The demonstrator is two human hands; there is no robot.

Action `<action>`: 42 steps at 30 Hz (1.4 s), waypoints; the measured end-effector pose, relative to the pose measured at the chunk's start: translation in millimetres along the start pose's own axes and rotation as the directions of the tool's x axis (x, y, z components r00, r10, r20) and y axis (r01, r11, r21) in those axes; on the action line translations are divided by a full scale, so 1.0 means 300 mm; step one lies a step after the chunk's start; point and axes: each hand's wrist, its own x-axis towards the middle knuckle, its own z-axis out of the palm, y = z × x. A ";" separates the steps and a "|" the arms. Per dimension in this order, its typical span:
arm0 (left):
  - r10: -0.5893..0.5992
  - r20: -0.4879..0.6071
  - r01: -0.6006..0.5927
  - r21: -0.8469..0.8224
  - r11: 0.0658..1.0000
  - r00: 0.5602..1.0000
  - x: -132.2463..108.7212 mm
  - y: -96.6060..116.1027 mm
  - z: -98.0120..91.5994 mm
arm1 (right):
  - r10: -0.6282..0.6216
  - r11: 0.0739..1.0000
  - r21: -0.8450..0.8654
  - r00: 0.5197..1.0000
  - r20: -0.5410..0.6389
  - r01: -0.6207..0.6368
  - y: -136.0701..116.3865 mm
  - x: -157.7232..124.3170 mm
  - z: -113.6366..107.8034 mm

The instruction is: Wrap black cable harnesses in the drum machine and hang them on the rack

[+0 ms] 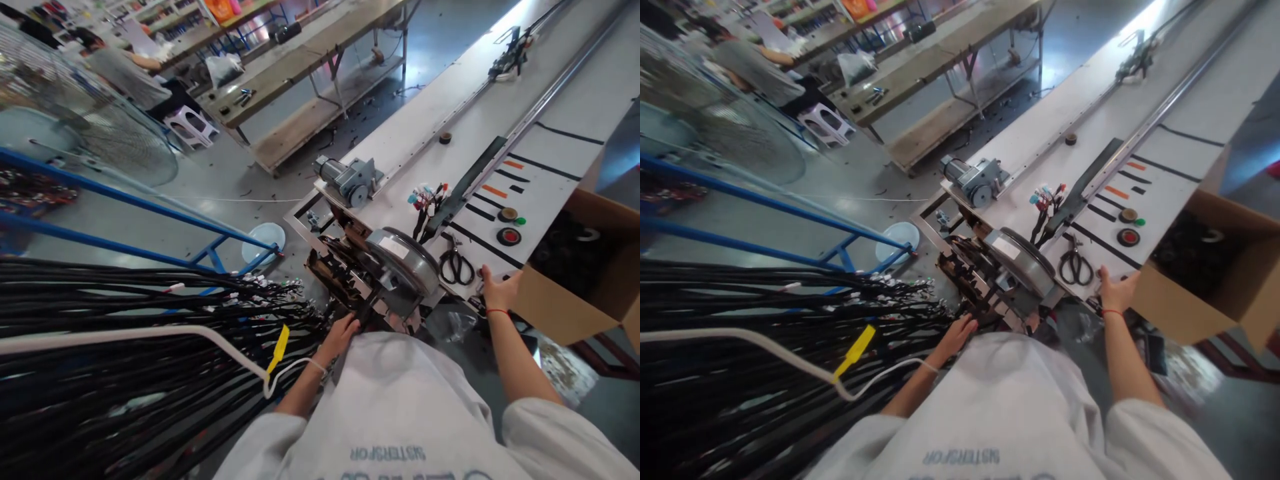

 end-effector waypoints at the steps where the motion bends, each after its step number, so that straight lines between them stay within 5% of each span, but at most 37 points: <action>1: -0.003 -0.037 0.003 0.002 1.000 0.999 -0.010 0.009 -0.001 | -0.002 1.000 0.002 1.000 -0.003 0.002 0.001 0.000 0.001; 5: -0.009 -0.112 0.006 -0.026 1.000 0.994 -0.007 0.089 0.000 | -0.014 1.000 0.006 1.000 -0.010 0.014 0.006 -0.001 0.007; 12: 0.056 -0.081 -0.059 -0.039 0.998 0.995 0.098 0.207 0.006 | -0.009 1.000 0.029 1.000 0.022 0.008 -0.005 0.010 -0.004; 21: 0.107 -0.017 -0.108 -0.082 0.991 0.994 0.161 0.222 0.049 | 0.068 0.998 -0.017 0.998 0.001 -0.068 -0.039 -0.019 -0.009; 28: 0.017 -0.110 -0.030 -0.118 0.993 0.994 0.163 0.226 0.044 | 0.009 1.000 0.012 1.000 0.004 -0.009 -0.027 -0.015 -0.009; 31: -0.059 0.136 0.099 -0.308 0.946 0.989 0.179 0.199 0.010 | 0.014 1.000 0.026 1.000 0.003 -0.014 -0.029 -0.016 -0.009; 33: -0.060 0.418 0.182 -0.259 0.948 0.907 0.179 0.167 -0.024 | 0.025 0.999 0.022 1.000 0.003 -0.025 -0.031 -0.018 -0.010; 35: -0.069 0.519 0.142 -0.102 0.985 0.852 0.161 0.131 -0.058 | 0.030 0.999 0.014 1.000 0.004 -0.030 -0.033 -0.019 -0.011; 39: -0.024 0.260 0.003 0.079 0.997 0.965 0.064 0.089 -0.098 | 0.034 0.999 0.007 0.999 0.022 -0.034 -0.027 -0.019 -0.009; 42: 0.035 0.102 -0.043 0.072 0.996 0.994 -0.011 0.100 -0.092 | 0.039 0.999 0.011 0.999 0.025 -0.039 -0.017 -0.017 -0.003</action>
